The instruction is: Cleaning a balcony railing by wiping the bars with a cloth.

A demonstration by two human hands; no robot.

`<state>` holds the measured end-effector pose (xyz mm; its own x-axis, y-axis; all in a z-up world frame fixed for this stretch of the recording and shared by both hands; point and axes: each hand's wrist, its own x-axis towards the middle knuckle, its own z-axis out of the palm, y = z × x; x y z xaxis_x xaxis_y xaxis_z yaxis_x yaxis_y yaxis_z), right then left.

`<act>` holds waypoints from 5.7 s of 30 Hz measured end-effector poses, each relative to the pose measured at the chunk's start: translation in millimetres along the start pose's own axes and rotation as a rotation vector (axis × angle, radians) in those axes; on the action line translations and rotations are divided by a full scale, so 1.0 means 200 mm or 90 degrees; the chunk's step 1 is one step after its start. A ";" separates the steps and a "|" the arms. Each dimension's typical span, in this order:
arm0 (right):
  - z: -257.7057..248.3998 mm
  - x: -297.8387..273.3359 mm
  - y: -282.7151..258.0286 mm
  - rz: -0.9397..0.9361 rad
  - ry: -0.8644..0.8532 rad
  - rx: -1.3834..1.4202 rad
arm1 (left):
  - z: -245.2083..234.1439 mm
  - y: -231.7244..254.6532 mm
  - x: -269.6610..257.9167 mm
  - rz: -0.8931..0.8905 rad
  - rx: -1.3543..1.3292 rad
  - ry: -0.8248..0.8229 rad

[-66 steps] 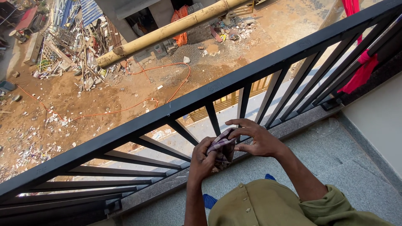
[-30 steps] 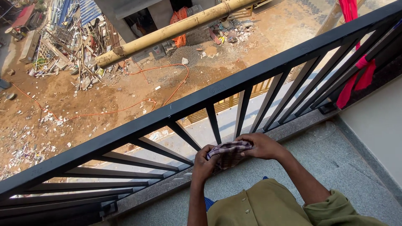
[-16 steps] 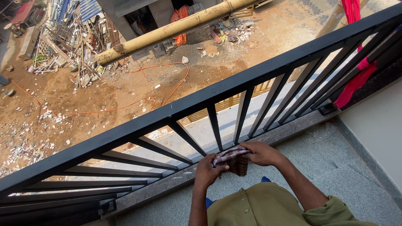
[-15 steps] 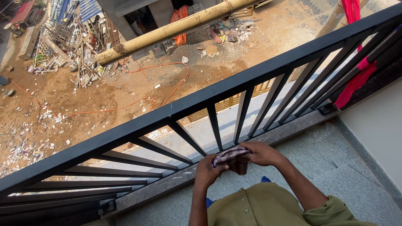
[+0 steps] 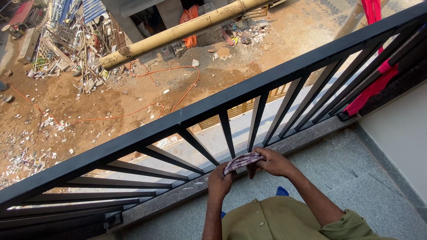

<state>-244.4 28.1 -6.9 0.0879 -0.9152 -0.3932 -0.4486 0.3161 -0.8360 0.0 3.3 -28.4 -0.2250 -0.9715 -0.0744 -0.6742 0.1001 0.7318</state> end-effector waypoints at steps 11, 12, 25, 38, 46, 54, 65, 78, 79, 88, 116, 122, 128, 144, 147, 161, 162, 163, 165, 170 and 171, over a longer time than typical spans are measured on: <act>-0.18 -0.19 -0.59 -0.551 0.258 -0.007 | -0.33 0.65 -0.05 0.350 -0.225 0.300; -0.17 -0.19 -0.60 -0.661 0.329 -0.053 | -0.31 0.66 -0.05 0.454 -0.193 0.376; -0.10 -0.13 -0.56 -0.427 0.320 0.017 | -0.26 0.60 0.04 0.225 -0.389 0.291; -0.08 -0.08 -0.53 -0.340 0.301 0.041 | -0.19 0.53 0.10 0.133 -0.482 0.243; 0.08 0.13 0.01 0.060 0.113 -0.086 | 0.20 -0.07 0.19 -0.156 -0.481 0.003; -0.14 -0.24 -0.65 -0.547 0.439 0.012 | -0.30 0.71 -0.06 0.366 -0.337 0.371; 0.07 0.03 -0.19 -0.075 0.204 -0.067 | 0.17 0.13 0.12 -0.155 -0.583 0.059; 0.18 0.10 0.02 0.002 0.240 0.002 | 0.33 -0.10 0.22 -0.197 -0.531 0.133; 0.14 0.08 -0.05 0.003 0.245 -0.001 | 0.25 0.02 0.16 -0.194 -0.535 0.129; 0.05 -0.09 -0.41 -0.689 0.527 -0.047 | -0.09 0.43 -0.03 0.445 -0.354 0.429; 0.18 -0.15 -0.32 -0.662 0.515 0.017 | -0.13 0.46 -0.10 0.365 -0.454 0.362; 0.29 0.10 0.01 -0.249 0.349 0.035 | 0.28 -0.09 0.18 0.124 -0.414 0.205; 0.25 -0.09 -0.24 -0.149 0.314 0.109 | 0.04 0.19 0.00 -0.097 -0.673 0.066; 0.54 0.27 0.55 -0.194 0.229 0.433 | 0.57 -0.44 0.27 -0.101 -0.851 0.072; 0.55 0.33 0.62 -0.101 0.286 0.597 | 0.66 -0.55 0.24 -0.151 -1.005 0.126; 0.42 0.08 0.02 0.100 0.174 0.872 | 0.29 -0.22 0.10 -0.376 -1.162 -0.031; 0.38 0.03 -0.07 0.028 0.169 0.834 | 0.20 -0.11 0.07 -0.315 -1.159 -0.034; 0.39 -0.01 -0.08 0.030 0.169 0.834 | 0.10 0.03 0.03 -0.316 -1.159 -0.034; 0.40 -0.09 -0.11 -0.270 0.314 0.582 | -0.09 0.30 -0.04 -0.037 -0.821 0.193; 0.42 0.12 0.11 -0.331 0.421 0.328 | 0.19 -0.03 0.14 0.223 -0.524 0.277; 0.41 0.18 0.14 -0.239 0.372 0.331 | 0.34 -0.26 0.16 0.120 -0.408 0.272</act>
<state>-181.3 23.2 -75.3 -0.3861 -0.9186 0.0842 -0.0058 -0.0889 -0.9960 -19.8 -18.0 -114.8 0.0818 -0.9618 0.2613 -0.0852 0.2544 0.9633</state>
